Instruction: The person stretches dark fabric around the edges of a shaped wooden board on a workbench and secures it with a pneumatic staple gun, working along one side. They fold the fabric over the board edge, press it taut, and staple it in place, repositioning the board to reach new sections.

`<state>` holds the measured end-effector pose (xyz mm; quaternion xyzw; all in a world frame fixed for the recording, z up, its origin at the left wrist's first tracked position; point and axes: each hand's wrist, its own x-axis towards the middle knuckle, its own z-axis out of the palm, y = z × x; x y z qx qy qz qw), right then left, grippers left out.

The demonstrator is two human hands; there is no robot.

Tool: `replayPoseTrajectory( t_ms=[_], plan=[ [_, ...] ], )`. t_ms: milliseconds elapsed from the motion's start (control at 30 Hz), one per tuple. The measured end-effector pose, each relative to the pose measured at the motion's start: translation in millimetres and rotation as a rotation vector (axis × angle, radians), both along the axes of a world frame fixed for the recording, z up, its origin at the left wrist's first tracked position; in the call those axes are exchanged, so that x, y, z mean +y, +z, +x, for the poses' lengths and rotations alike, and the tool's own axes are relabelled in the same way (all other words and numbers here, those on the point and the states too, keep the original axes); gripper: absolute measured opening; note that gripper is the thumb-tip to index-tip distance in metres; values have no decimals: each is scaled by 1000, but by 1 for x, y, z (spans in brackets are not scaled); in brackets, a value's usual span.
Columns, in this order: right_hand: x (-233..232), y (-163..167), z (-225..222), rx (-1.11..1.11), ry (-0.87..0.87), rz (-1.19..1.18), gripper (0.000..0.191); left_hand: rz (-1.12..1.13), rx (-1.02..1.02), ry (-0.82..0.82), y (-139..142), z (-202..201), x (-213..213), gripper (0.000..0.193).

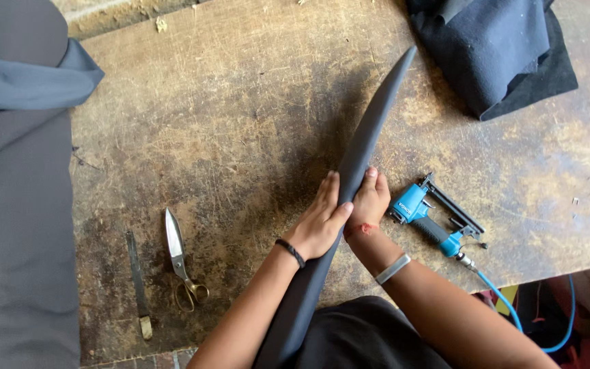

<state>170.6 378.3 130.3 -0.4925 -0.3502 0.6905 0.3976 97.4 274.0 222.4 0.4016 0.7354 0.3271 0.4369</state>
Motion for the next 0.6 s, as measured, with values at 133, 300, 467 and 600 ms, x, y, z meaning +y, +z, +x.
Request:
replayPoseTrajectory(
  t_ms=[133,300,467,600],
  plan=[
    [2,-9,-14,4,16,-12,29,-44,10,-34,-8,-17,11,85],
    [-9,-1,-39,132,36,-8,30,-21,39,16,-1,-44,17,78],
    [5,15,-1,-115,464,-167,25,-308,15,-44,18,-53,18,86],
    [65,23,127,-1101,655,843,45,-345,25,-74,33,-51,15,87]
  ],
)
